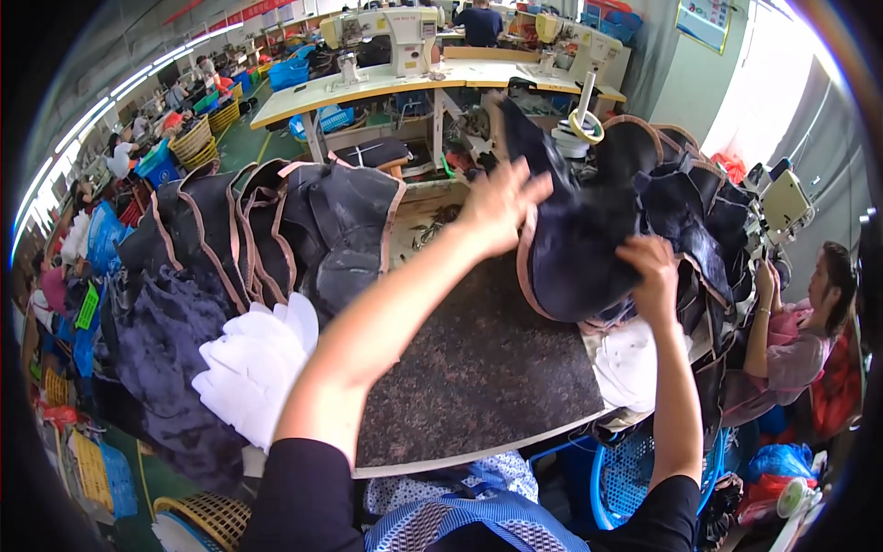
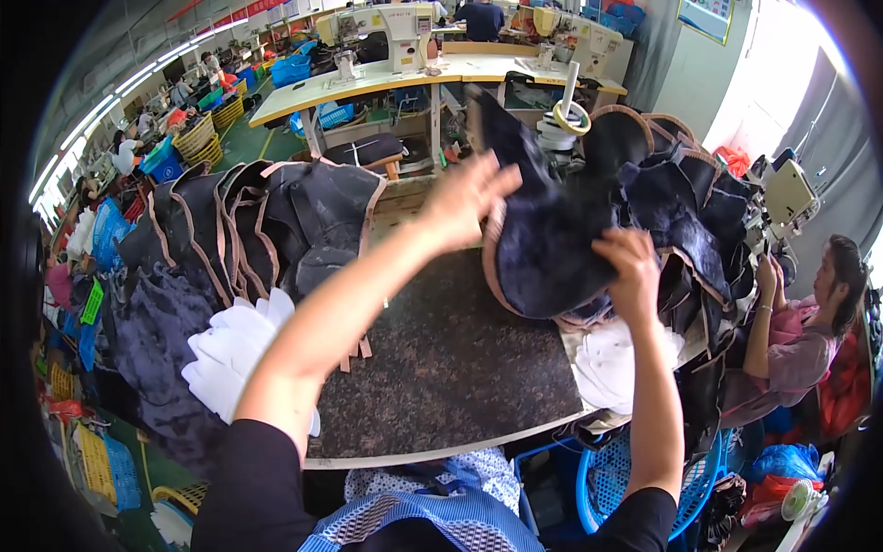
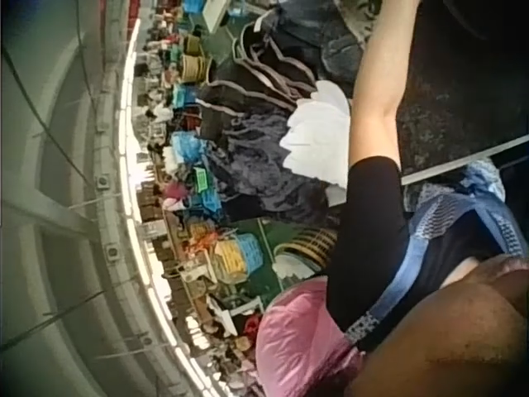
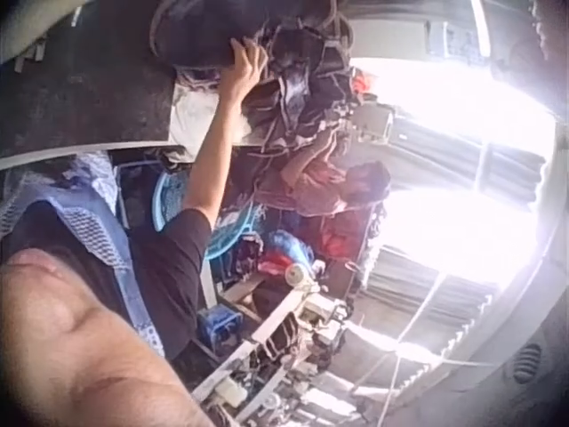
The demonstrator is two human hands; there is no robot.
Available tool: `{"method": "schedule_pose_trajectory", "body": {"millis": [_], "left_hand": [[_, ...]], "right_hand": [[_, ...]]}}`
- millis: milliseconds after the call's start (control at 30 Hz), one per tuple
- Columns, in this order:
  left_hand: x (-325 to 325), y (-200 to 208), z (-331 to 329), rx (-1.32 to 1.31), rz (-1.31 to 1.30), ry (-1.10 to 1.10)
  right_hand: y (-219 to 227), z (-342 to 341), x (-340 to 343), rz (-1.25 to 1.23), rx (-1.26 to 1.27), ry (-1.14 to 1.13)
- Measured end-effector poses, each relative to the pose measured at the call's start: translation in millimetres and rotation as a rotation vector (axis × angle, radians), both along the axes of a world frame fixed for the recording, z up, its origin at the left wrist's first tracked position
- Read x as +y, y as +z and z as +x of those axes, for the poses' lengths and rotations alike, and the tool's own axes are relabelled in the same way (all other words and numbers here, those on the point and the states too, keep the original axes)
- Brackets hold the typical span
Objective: The recorder is inserting white protective liners or padding into black shoe upper components at a manufacturing workstation.
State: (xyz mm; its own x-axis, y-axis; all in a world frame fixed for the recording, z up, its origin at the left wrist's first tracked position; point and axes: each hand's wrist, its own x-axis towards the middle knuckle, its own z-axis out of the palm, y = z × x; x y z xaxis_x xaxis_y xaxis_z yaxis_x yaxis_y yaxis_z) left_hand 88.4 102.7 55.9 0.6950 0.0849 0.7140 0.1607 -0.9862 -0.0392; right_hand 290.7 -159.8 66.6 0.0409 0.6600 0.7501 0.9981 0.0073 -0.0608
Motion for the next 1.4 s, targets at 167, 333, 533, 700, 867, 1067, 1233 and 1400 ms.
{"method": "schedule_pose_trajectory", "body": {"millis": [167, 333, 533, 700, 867, 1067, 1233, 1400], "left_hand": [[-44.7, -86.8, 39.2, 0.144, -0.505, -0.311], [-62.4, -56.9, 22.7, 0.148, -0.528, -0.139], [-12.7, -79.8, -101.1, 0.084, -0.392, 0.481], [30.9, -97.3, -192.0, 0.486, -0.399, 0.93], [66.4, -46.0, -247.6, -0.005, -0.78, 0.575], [-51.0, 30.4, -277.3, 0.122, -0.53, -0.074], [-172.4, -67.7, -301.0, 0.757, -0.169, -0.068], [-185.0, -88.1, -311.5, 0.589, -0.504, -0.125]], "right_hand": [[-32.5, 33.2, -4.7, -0.113, 0.024, -0.105], [-10.8, 47.8, -18.1, -0.276, 0.214, -0.063], [-20.0, 8.1, -74.3, -0.078, 0.364, -0.117], [-6.5, -84.9, -69.6, -0.161, 0.572, 0.142], [-0.8, -127.5, -49.1, -0.31, 0.529, 0.35], [16.7, -155.5, -75.9, -0.162, 0.556, 0.29], [43.9, -213.7, -74.9, -0.018, 0.336, 0.517], [22.2, -212.5, -36.7, -0.387, 0.282, 0.502]]}}
